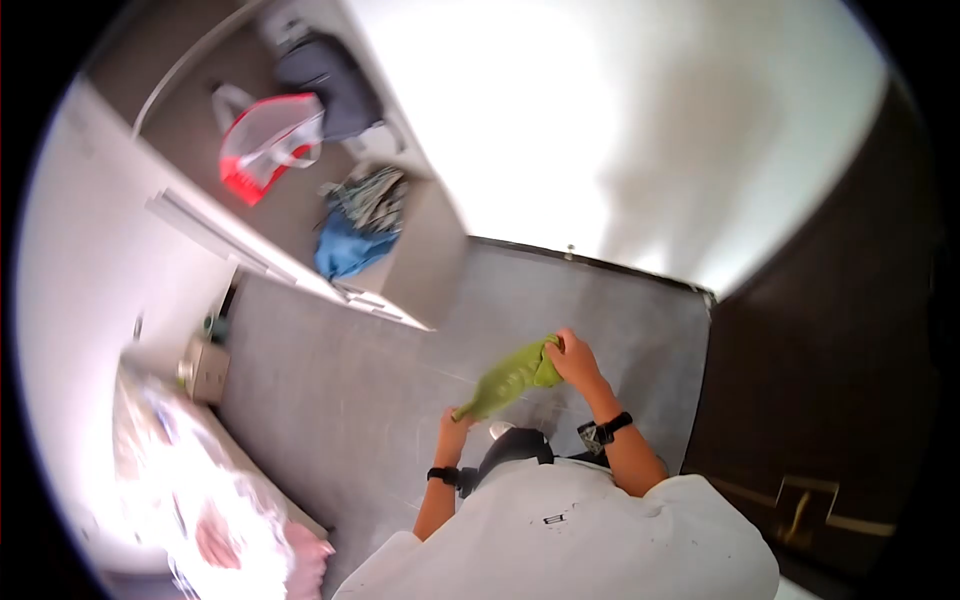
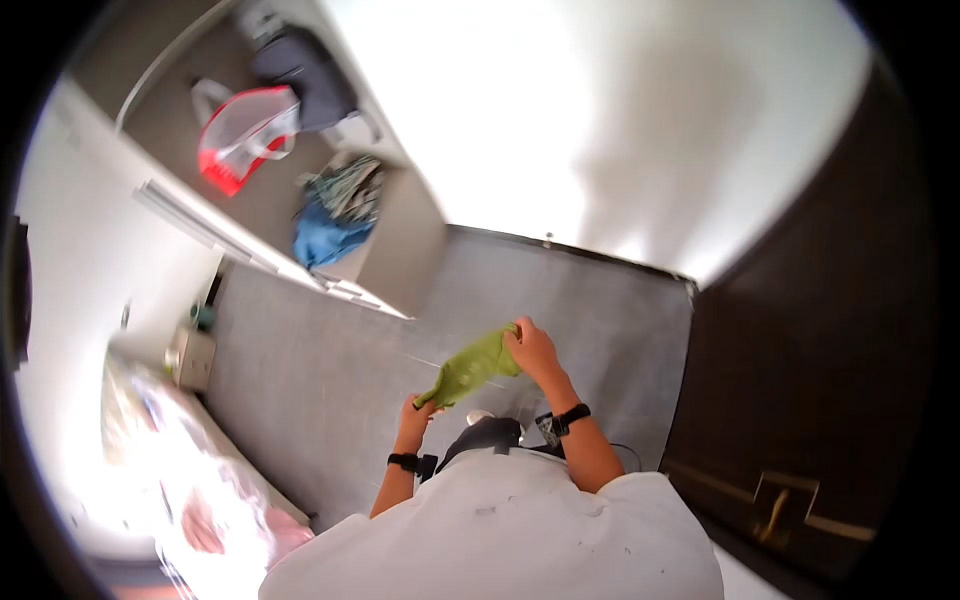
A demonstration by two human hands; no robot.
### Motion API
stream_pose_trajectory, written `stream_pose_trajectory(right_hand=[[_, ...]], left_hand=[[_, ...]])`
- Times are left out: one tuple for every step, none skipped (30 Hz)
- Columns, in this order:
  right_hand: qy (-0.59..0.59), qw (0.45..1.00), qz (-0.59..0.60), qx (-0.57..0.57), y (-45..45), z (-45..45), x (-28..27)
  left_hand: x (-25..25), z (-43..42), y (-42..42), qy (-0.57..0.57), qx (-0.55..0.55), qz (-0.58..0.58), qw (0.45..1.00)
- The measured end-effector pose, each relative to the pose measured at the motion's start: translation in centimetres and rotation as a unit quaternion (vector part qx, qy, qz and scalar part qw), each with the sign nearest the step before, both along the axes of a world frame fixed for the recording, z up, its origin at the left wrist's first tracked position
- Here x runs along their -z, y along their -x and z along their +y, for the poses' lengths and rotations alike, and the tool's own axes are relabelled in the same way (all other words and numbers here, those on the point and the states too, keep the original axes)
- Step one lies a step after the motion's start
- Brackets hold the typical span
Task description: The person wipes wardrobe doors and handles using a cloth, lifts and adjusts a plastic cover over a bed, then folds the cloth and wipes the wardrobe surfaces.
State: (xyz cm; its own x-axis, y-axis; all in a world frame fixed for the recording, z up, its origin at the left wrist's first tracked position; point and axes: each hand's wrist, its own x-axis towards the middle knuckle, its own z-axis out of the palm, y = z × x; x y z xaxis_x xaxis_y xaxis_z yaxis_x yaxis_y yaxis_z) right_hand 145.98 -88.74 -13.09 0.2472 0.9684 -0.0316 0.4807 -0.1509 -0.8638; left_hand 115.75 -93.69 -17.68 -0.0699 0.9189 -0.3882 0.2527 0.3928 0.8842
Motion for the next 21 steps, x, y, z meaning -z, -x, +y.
stream_pose_trajectory(right_hand=[[-0.005, 0.999, -0.009, -0.033, 2.0, 1.1, 0.1], [0.002, 0.999, -0.021, -0.040, 4.3, 2.8, 0.5], [0.008, 0.998, -0.034, -0.048, 6.3, 4.5, 0.6], [-0.002, 0.996, -0.046, -0.080, 8.5, 6.3, 1.1], [0.004, 0.993, -0.034, -0.116, 11.0, 7.8, 2.0], [0.013, 0.988, -0.023, -0.151, 13.7, 9.4, 3.0], [0.004, 0.981, -0.033, -0.191, 16.5, 10.9, 3.7], [0.003, 0.974, -0.047, -0.222, 19.2, 12.4, 4.3], [-0.066, 0.962, -0.044, -0.262, 21.5, 13.2, 4.2], [-0.126, 0.946, -0.039, -0.298, 22.5, 12.9, 4.2], [-0.108, 0.940, -0.059, -0.317, 22.9, 12.7, 3.4], [-0.098, 0.943, -0.042, -0.317, 24.0, 13.0, 2.2], [-0.092, 0.943, -0.020, -0.321, 25.4, 14.0, 1.4], [-0.080, 0.934, -0.030, -0.346, 26.4, 15.4, 1.0], [-0.024, 0.951, -0.032, -0.306, 26.2, 16.1, 1.1], [0.027, 0.965, -0.040, -0.258, 25.8, 15.5, 1.4], [0.037, 0.961, -0.056, -0.268, 25.8, 15.5, 1.2], [0.030, 0.966, -0.033, -0.253, 25.9, 16.6, 0.7], [0.021, 0.971, -0.010, -0.237, 25.6, 17.6, 0.3], [0.030, 0.969, -0.021, -0.244, 25.1, 18.6, 0.1], [0.010, 0.964, -0.012, -0.264, 24.8, 19.8, 0.2]], left_hand=[[-0.3, -0.7, 1.7, 0.006, -0.006, -0.009, 1.000], [0.2, -0.5, 3.7, 0.011, -0.008, -0.021, 1.000], [0.7, -0.6, 5.5, -0.008, 0.014, 0.017, 1.000], [1.2, -0.6, 7.4, -0.016, -0.019, 0.007, 1.000], [1.9, -1.0, 9.1, -0.038, -0.007, 0.015, 0.999], [2.5, -1.3, 11.0, -0.057, 0.006, 0.026, 0.998], [3.6, -1.6, 12.5, -0.047, -0.044, 0.009, 0.998], [6.0, -1.4, 14.7, -0.044, -0.064, 0.010, 0.997], [8.9, -2.3, 16.2, -0.036, -0.082, 0.002, 0.996], [8.8, -2.3, 17.0, -0.023, -0.065, -0.020, 0.997], [8.7, -1.5, 17.6, -0.020, -0.067, -0.016, 0.997], [9.1, -0.5, 17.9, -0.066, -0.105, -0.111, 0.986], [9.1, 0.6, 17.9, -0.080, -0.126, -0.134, 0.980], [9.5, 1.9, 19.0, -0.083, -0.057, -0.023, 0.995], [10.2, 3.0, 19.7, -0.111, -0.023, 0.031, 0.993], [7.4, 3.3, 19.8, -0.119, -0.056, -0.014, 0.991], [4.4, 4.5, 20.4, -0.132, -0.087, -0.060, 0.986], [4.4, 6.5, 21.6, -0.099, -0.103, -0.121, 0.982], [4.6, 7.8, 22.2, -0.067, -0.118, -0.181, 0.974], [3.6, 8.7, 22.2, -0.061, -0.127, -0.192, 0.971], [0.6, 10.0, 22.5, -0.101, -0.190, -0.266, 0.940]])
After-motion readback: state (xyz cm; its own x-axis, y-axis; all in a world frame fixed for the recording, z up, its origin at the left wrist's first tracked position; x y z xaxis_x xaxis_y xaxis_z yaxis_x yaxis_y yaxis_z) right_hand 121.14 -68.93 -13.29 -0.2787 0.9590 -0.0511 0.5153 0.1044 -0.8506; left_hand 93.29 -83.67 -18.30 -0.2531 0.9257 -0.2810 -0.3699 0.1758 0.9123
